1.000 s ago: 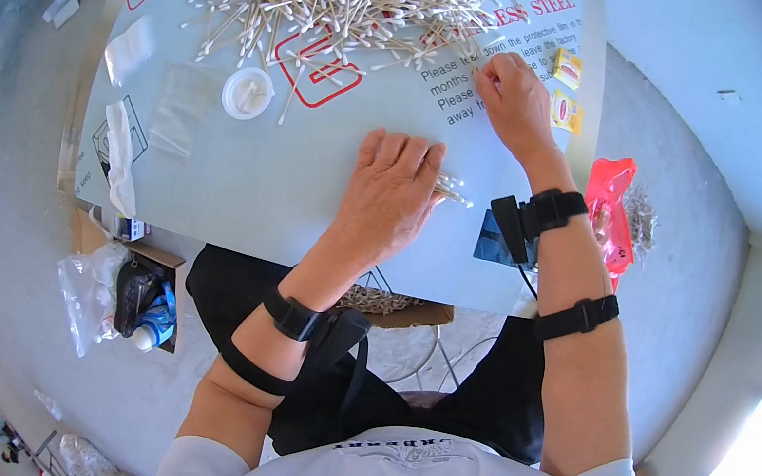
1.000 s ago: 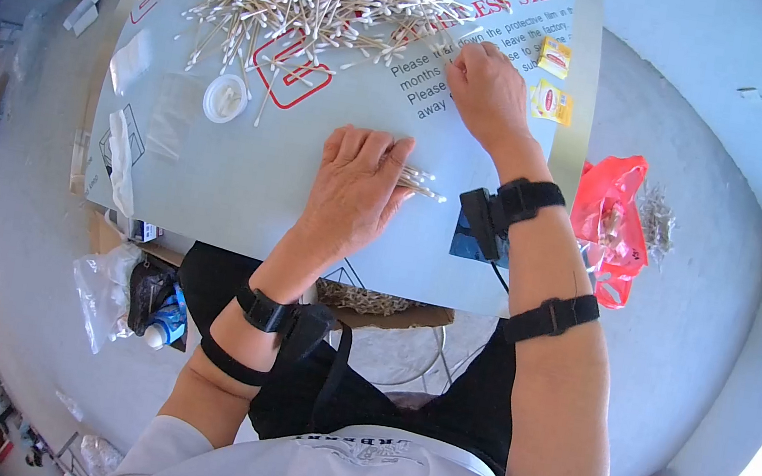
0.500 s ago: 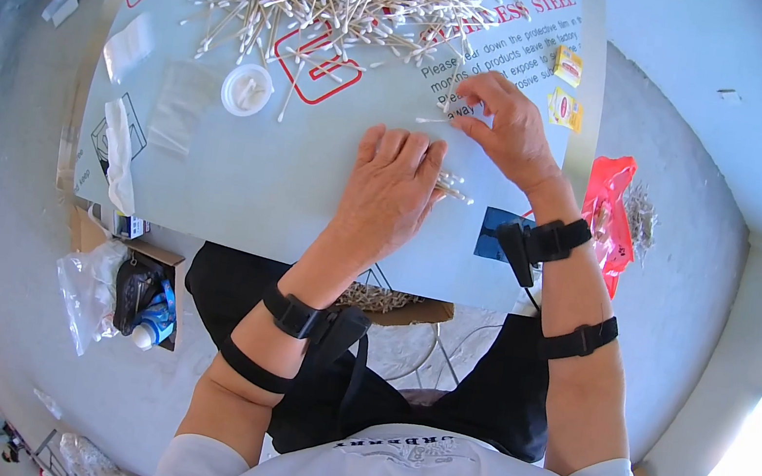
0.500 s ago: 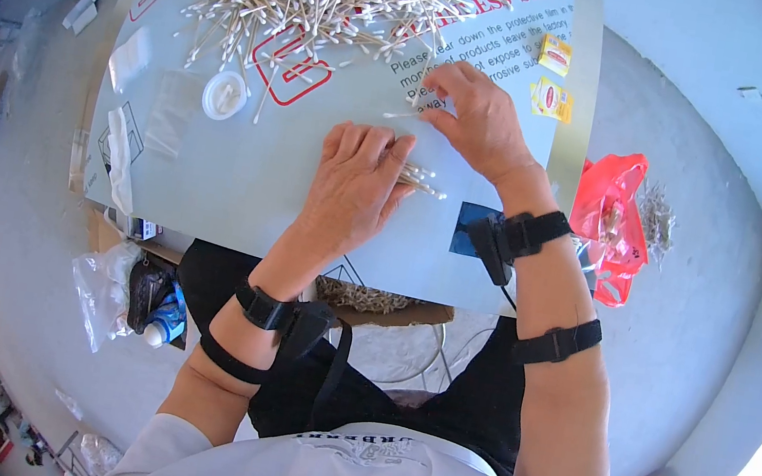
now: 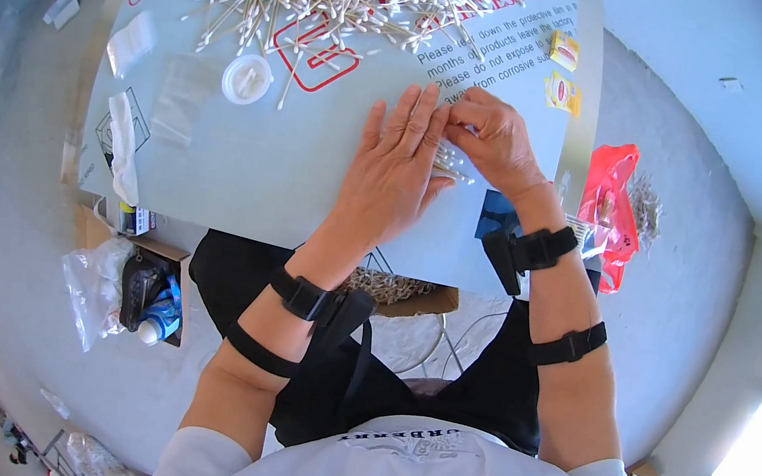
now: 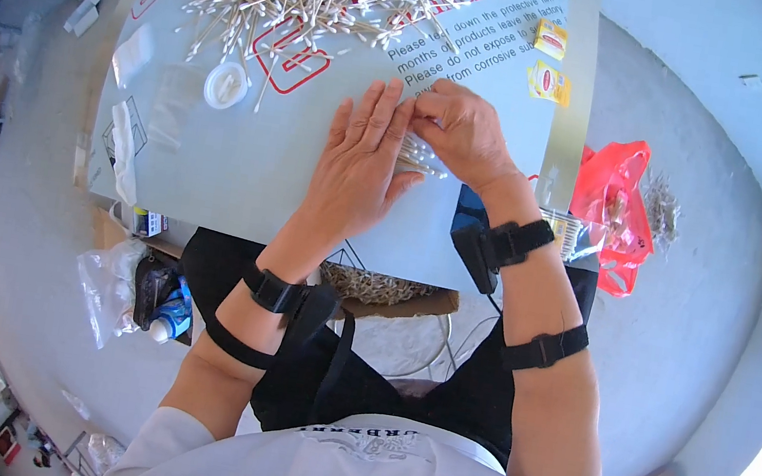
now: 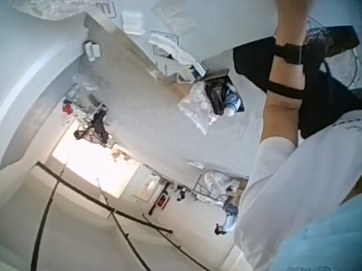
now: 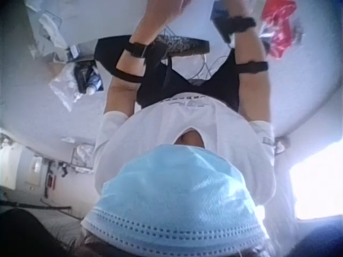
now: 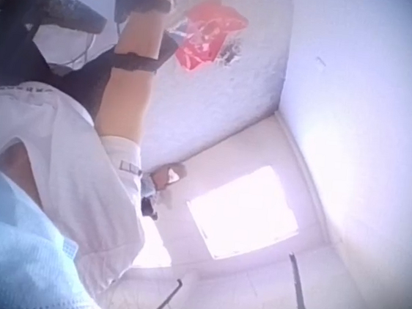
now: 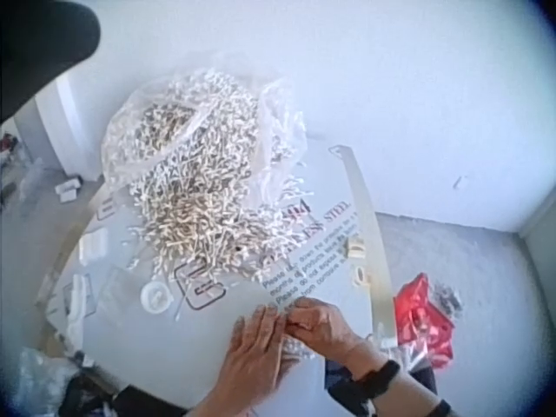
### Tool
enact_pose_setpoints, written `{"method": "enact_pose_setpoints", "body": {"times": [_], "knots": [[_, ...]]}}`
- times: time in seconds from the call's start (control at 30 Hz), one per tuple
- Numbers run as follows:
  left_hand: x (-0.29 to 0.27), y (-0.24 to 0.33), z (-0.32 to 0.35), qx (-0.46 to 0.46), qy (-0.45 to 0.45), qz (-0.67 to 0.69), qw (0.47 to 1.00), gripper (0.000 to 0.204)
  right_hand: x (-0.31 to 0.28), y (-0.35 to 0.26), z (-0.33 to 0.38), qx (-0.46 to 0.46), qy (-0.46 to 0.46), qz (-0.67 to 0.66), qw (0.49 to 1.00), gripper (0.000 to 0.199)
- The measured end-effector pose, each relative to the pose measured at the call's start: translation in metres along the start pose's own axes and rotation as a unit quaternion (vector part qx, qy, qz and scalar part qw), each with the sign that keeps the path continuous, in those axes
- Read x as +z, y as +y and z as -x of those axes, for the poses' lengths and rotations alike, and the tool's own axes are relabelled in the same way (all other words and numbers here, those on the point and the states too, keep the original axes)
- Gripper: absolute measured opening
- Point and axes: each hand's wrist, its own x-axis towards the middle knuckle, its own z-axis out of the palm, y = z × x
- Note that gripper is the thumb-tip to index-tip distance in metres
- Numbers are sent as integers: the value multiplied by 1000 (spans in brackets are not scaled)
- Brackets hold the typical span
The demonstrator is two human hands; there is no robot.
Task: Manually organizing, counting, and packaging cotton swabs into plastic bags and boxes.
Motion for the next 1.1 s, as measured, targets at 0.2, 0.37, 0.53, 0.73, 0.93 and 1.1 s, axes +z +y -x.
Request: {"method": "enact_pose_setpoints", "body": {"times": [0.2, 0.37, 0.53, 0.73, 0.93, 1.1], "knots": [[3, 17, 15, 3, -71, -22, 997, 86, 8, 13, 42, 79, 207, -213, 952, 13], [7, 45, 27, -34, -92, -9, 995, 92, 31, -6, 96, 144, 312, -322, 882, 14], [24, 52, -4, -87, -24, -35, 995, 88, 49, -22, 106, 136, 395, -394, 819, 30], [17, 15, -1, -102, 148, 154, 972, 61, 52, -10, 87, 95, 400, -472, 780, 41], [31, 27, -19, -172, 181, 395, 884, 53, 54, -4, 70, 79, 386, -457, 798, 40], [52, 67, -14, -171, 199, 485, 834, 53, 48, 4, 91, 82, 374, -435, 815, 40]]}}
